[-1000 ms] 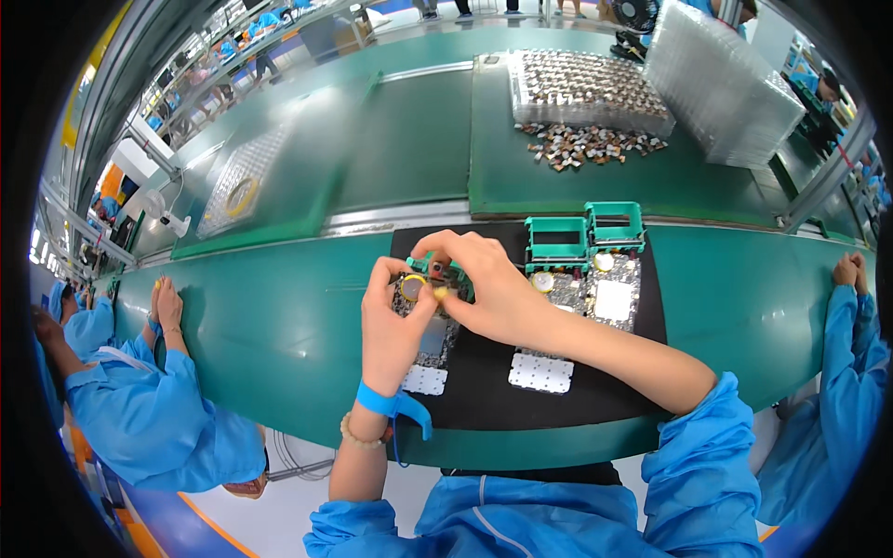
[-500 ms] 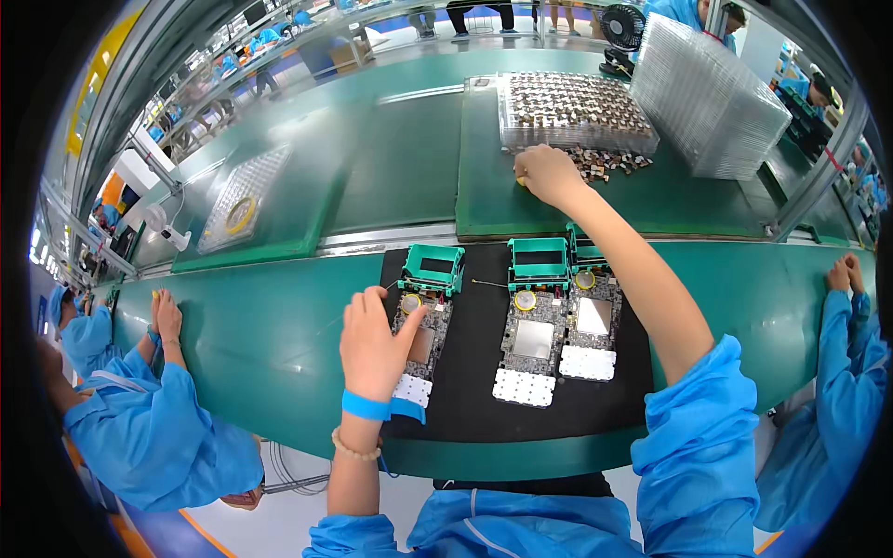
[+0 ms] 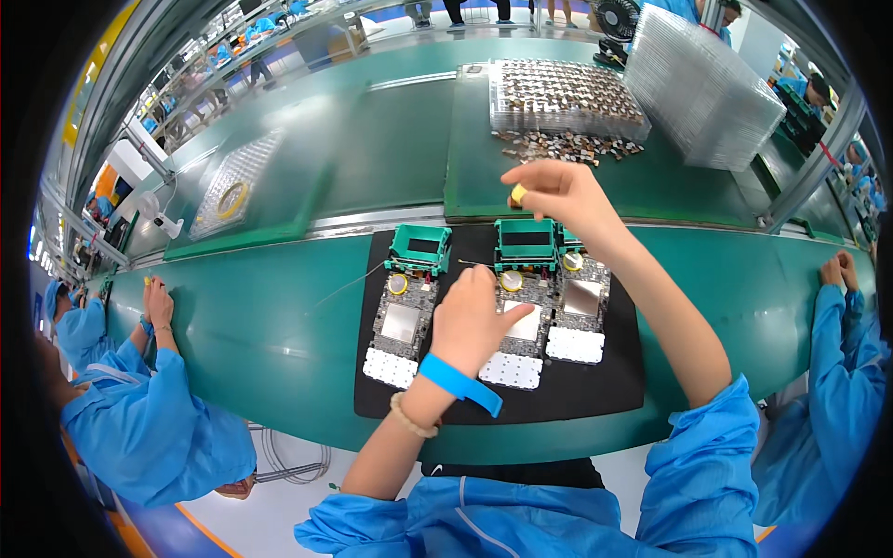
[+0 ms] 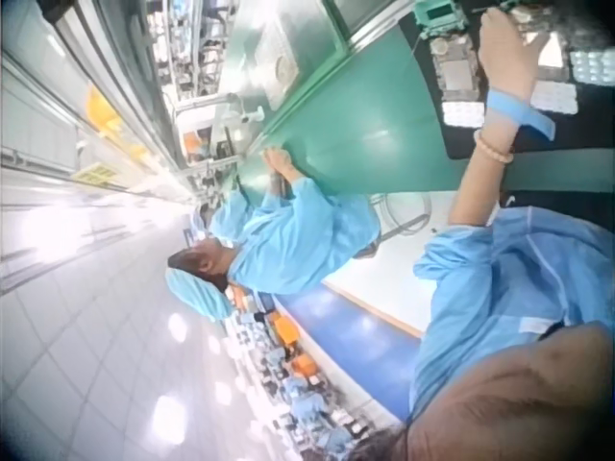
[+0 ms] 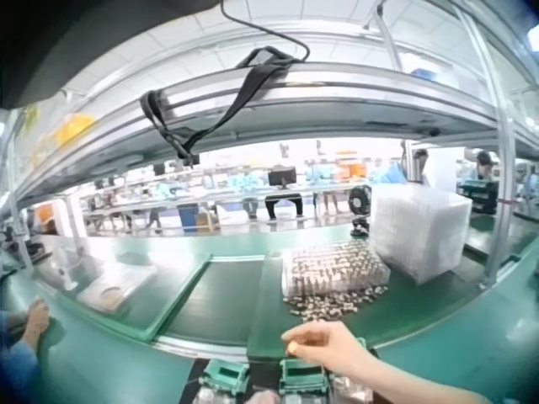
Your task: Assembling small electronic circuit boards by placing yellow plastic caps onto specific components.
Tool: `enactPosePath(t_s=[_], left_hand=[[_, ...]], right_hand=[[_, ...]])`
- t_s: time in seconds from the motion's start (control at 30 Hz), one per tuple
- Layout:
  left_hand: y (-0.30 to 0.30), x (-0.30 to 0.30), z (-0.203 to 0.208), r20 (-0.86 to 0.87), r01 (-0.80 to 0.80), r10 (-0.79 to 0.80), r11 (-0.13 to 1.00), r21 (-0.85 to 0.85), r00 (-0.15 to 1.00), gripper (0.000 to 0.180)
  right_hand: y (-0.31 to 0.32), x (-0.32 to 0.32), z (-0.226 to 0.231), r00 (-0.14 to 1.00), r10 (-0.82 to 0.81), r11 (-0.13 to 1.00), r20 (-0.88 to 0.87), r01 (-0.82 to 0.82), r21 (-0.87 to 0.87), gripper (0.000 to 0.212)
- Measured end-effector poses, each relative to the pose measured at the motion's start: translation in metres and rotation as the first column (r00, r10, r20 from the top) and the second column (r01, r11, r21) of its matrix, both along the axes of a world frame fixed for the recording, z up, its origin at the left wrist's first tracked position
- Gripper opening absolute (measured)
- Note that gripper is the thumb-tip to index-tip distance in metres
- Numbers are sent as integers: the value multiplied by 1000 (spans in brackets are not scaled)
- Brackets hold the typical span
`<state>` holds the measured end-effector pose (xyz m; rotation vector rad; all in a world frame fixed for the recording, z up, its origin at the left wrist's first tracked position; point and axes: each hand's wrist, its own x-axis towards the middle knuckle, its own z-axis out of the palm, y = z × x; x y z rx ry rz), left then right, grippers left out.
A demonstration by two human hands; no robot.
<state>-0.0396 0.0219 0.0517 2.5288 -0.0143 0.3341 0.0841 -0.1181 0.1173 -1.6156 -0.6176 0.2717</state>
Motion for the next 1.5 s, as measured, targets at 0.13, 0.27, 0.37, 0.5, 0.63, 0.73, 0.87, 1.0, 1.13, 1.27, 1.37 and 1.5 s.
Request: enactPosePath(t_s=[0.13, 0.27, 0.37, 0.5, 0.63, 0.73, 0.87, 1.0, 1.13, 1.27, 1.37, 1.5], left_hand=[[20, 7, 6, -165, 24, -95, 921, -388, 982, 48], [23, 10, 3, -178, -10, -183, 671, -741, 967, 38], [18, 9, 5, -60, 35, -119, 670, -741, 991, 25], [15, 7, 13, -27, 13, -40, 750, -661, 999, 24], [13, 6, 15, 8, 11, -9, 810, -586, 1000, 24], [10, 4, 22, 12, 6, 0, 825, -566, 1000, 23], [9, 3, 25, 24, -11, 26, 874, -485, 999, 21], [8, 4, 23, 31, -12, 31, 867, -499, 999, 22], [8, 4, 21, 41, -7, 33, 861, -508, 999, 20], [8, 5, 17, 10, -17, 29, 793, -609, 1000, 20], [7, 5, 17, -1, -43, 56, 759, -650, 998, 21], [6, 5, 13, 46, -25, 80, 715, -699, 996, 19]], right_hand=[[-13, -28, -14, 983, -5, 990, 185, 31, -139, 15], [-12, -39, -19, 961, 4, 968, 277, 66, -243, 12], [-8, -47, -21, 964, -23, 971, 266, 85, -225, 14], [-6, -50, -21, 968, -41, 975, 247, 92, -201, 14], [-5, -49, -21, 968, -48, 971, 247, 104, -216, 14], [-5, -49, -21, 968, -46, 969, 245, 103, -224, 14], [-6, -47, -23, 944, -26, 964, 329, 112, -243, 15], [-7, -48, -23, 902, -11, 960, 431, 130, -248, 13], [-5, -50, -24, 916, -31, 963, 401, 135, -234, 12], [-6, -53, -25, 916, -28, 961, 401, 135, -243, 15], [-3, -54, -30, 907, -12, 968, 421, 116, -222, 18], [1, -56, -40, 888, -60, 972, 456, 156, -176, 21]])
